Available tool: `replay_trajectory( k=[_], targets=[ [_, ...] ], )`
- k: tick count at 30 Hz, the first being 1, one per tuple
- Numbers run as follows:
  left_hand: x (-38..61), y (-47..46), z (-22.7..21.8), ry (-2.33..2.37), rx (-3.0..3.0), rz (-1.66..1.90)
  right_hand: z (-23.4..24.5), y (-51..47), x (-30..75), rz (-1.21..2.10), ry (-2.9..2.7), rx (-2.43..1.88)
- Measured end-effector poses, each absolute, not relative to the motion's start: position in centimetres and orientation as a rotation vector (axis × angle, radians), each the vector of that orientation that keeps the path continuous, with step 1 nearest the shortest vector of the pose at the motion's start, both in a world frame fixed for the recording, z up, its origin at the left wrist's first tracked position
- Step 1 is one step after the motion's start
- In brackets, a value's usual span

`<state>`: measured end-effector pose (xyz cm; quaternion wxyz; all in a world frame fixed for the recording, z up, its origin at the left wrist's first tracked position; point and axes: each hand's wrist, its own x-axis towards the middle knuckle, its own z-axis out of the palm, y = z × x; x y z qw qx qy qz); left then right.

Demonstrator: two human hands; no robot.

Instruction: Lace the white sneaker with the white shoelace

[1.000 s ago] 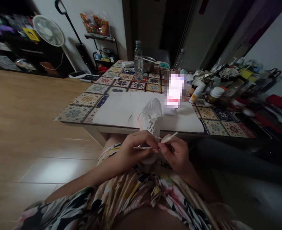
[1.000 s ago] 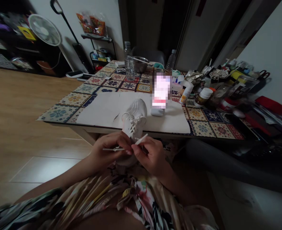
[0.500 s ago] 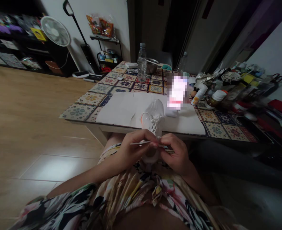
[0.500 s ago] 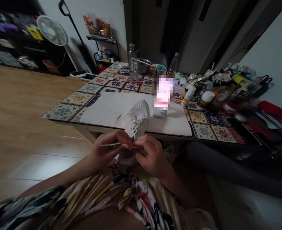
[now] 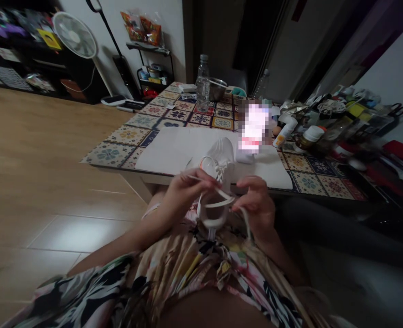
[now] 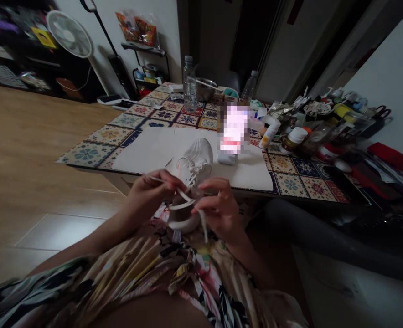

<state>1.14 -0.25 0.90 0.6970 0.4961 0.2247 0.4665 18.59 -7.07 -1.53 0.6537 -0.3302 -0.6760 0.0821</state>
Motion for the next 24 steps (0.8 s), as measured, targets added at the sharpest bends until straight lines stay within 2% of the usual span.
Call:
replay_trajectory(
  k=[5, 10, 14, 18, 24],
  targets=[
    [-0.5, 3.6, 0.8, 0.492, 0.556, 1.177, -2.2, -5.9, 21.5, 0.796, -1.126, -0.512],
    [-2.7, 6.9, -1.2, 0.441, 0.432, 1.152, -4.3, -5.2, 24.8, 0.776, -1.251, -0.474],
    [-2.4, 7.4, -2.7, 0.5, 0.628, 1.161, -5.1, -5.0, 25.1, 0.827, -1.405, -0.579],
    [-2.3, 6.2, -2.6, 0.535, 1.073, 1.018, -3.8, -5.3, 23.9, 0.898, -1.561, -0.754],
    [-3.0, 4.3, -0.6, 0.64, 1.971, 0.608, -2.0, -6.4, 21.6, 0.608, -1.758, -1.232]
  ],
)
